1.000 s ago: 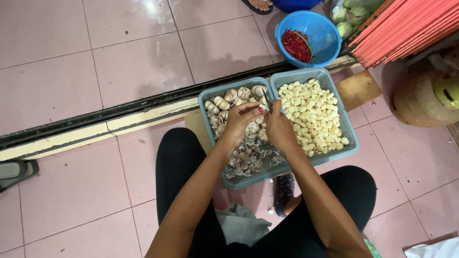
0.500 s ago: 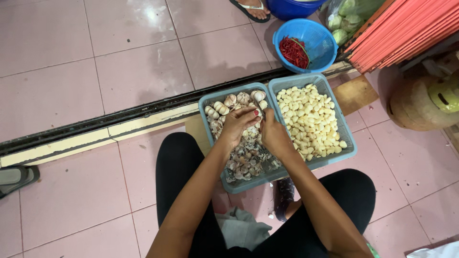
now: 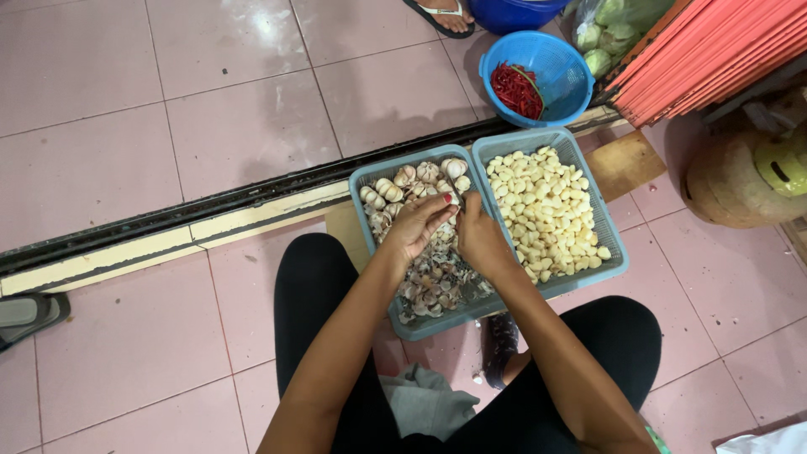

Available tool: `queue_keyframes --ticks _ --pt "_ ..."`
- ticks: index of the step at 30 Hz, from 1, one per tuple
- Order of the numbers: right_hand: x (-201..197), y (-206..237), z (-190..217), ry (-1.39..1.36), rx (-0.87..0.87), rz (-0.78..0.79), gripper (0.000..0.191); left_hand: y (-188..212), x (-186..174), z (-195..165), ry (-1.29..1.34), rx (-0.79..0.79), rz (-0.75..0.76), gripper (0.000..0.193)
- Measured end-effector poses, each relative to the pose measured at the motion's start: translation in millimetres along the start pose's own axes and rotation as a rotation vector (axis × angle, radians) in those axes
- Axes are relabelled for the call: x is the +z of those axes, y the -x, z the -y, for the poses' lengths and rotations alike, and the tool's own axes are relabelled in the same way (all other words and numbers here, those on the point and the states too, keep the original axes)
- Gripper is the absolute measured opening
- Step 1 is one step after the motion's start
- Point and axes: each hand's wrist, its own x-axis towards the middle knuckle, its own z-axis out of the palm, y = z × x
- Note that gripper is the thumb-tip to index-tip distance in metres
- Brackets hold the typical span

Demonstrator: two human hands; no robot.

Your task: The person sits on the floor and peels garlic cloves using a small knife. They separate the cloves from the bulb, trim the ends, and remove the skins, placing the peeled cloves into a separate basket.

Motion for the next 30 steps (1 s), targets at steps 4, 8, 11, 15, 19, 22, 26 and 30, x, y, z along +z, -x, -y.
queue_keyframes --ticks 4,8,11,15,19,22,26,30 --pt "5 -1 -4 -0.010 0.075 0.053 0.030 4 3 -3 -0.127 0.072 -0.007 0.030" --pt "9 -2 -8 -0.067 0.080 0.033 0.029 9 9 -4 -0.225 0.166 0.009 0.029" --pt "10 -3 -10 -0.160 0.139 0.066 0.029 13 13 -5 -0.291 0.216 0.024 0.029" --pt "6 -7 -13 -0.369 0.121 0.041 0.026 17 19 -6 -0.313 0.243 0.057 0.031" --pt "7 -3 -9 -0.142 0.017 -0.043 0.029 18 25 -5 -0.260 0.214 0.041 0.032" --pt "8 -3 -7 -0.074 0.128 0.041 0.030 20 25 -6 -0.315 0.217 -0.007 0.034" --pt "6 -6 -12 -0.063 0.177 0.003 0.031 22 25 -6 -0.284 0.335 0.040 0.033" --pt "3 -8 -25 -0.032 0.214 0.007 0.033 24 24 -7 -0.327 0.404 0.069 0.030"
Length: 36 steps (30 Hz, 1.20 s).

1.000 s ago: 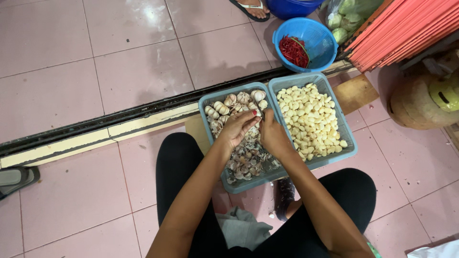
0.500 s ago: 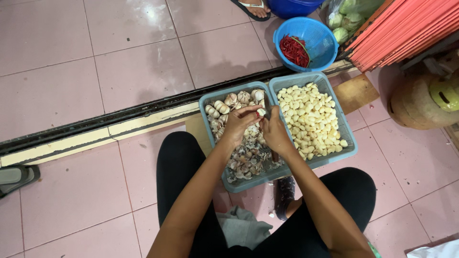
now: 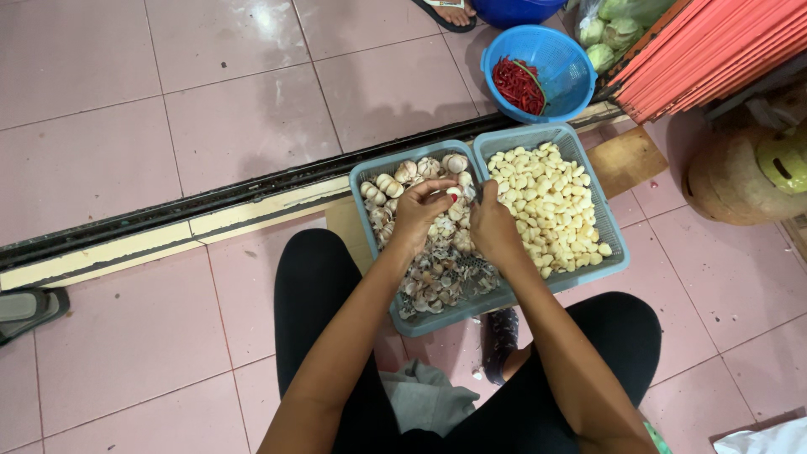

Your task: The person sits on the floor and peels garlic cloves using a small knife. They separate the cloves from the bulb, trim the ends, and remove the skins, placing the peeled cloves into a separate basket.

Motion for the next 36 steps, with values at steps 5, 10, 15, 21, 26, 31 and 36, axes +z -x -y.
queue_keyframes --ticks 5,10,15,21,26,31,36 --pt "-12 2 -2 0.072 -0.050 0.078 0.027 1 -3 -2 -0.059 0.019 0.031 0.029" --pt "-36 6 18 -0.022 -0.029 0.057 0.036 1 -3 0 -0.037 -0.005 0.043 0.030" --pt "-42 15 24 -0.210 -0.238 -0.051 0.033 3 -11 14 -0.147 -0.056 0.059 0.028" --pt "-31 12 -22 -0.089 -0.160 -0.001 0.023 8 -22 25 -0.285 -0.235 0.159 0.032" --pt "-58 13 -78 0.189 -0.126 -0.216 0.021 21 -34 25 -0.819 -0.067 0.257 0.028" --pt "-66 32 -90 0.235 -0.083 -0.189 0.029 30 -41 49 -1.567 -0.093 0.450 0.018" --pt "-56 38 -79 0.176 -0.026 -0.075 0.030 59 -45 83 -1.813 -0.035 0.506 0.011"
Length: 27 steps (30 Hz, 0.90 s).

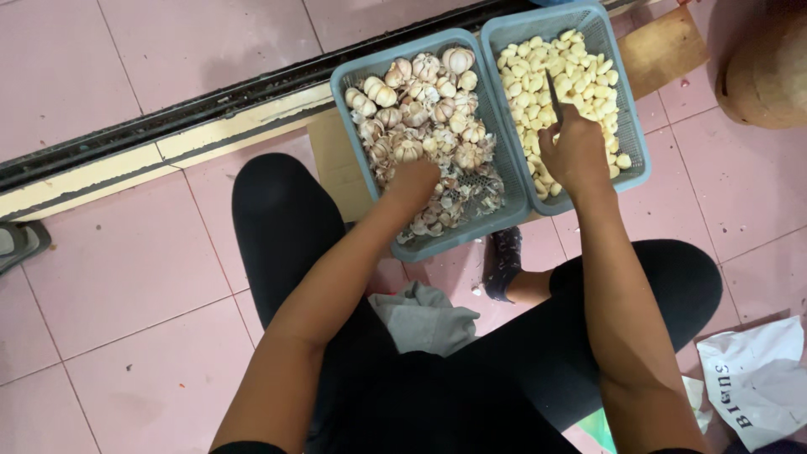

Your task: The person sits on the floor and peels garlic cloves using a small knife. They separate the cloves from the bulb, trim the ends, and remove the skins, placing the peeled cloves into a separate basket.

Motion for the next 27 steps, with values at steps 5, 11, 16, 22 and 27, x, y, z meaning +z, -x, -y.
queue_keyframes --ticks 5,11,16,22,27 --pt "0 -2 8 0.005 -0.024 0.031 0.027 11 11 -12 0.142 0.034 0.094 0.021" --pt "7 -6 21 0.023 -0.004 0.057 0.024 13 -6 -18 0.151 0.058 -0.014 0.017" --pt "14 -12 28 -0.039 -0.013 0.073 0.031 -9 -11 1 -0.024 0.041 -0.625 0.025" --pt "21 -19 36 -0.037 0.031 0.116 0.031 -25 -14 17 0.031 -0.252 -0.268 0.056" --pt "23 -23 38 -0.043 0.045 0.156 0.031 -24 -23 11 0.101 -0.251 -0.323 0.063"
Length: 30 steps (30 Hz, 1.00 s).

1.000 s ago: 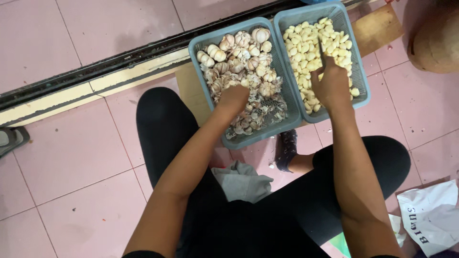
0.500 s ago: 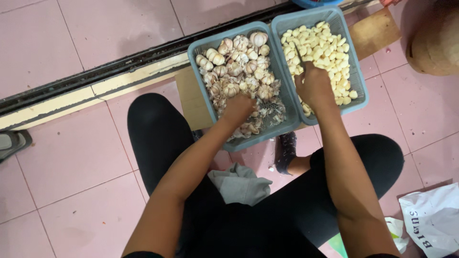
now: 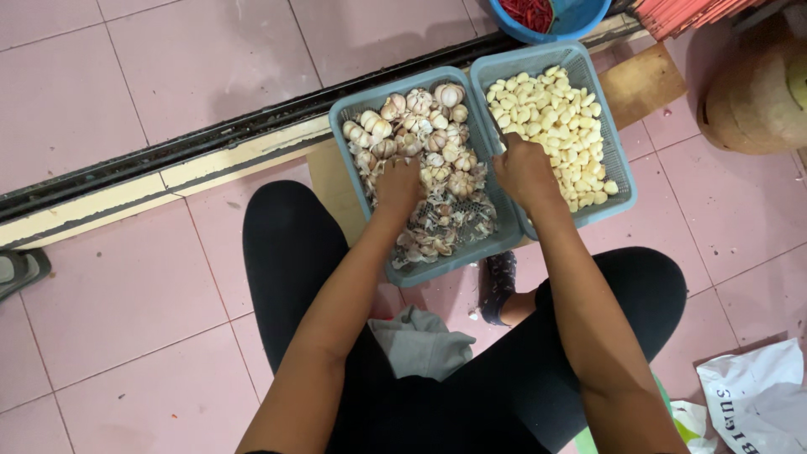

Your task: The person sits on the floor and peels garlic cloves using a small knife. They separate the cloves from the bulb, trim the ends, and remove the skins, placing the peeled cloves into a separate basket.

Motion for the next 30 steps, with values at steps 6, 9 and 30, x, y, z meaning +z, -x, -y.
queue_keyframes --ticks 6,9,30 --pt "7 -5 -1 0.017 -0.041 -0.029 0.028 -4 6 -9 -0.019 0.089 -0.020 0.036" --pt "12 -6 -1 0.041 -0.021 -0.006 0.027 -8 6 -11 0.221 0.082 -0.061 0.030" --pt "2 -11 46 -0.298 -0.248 -0.111 0.034 -29 -81 -24 1.196 0.059 -0.026 0.025"
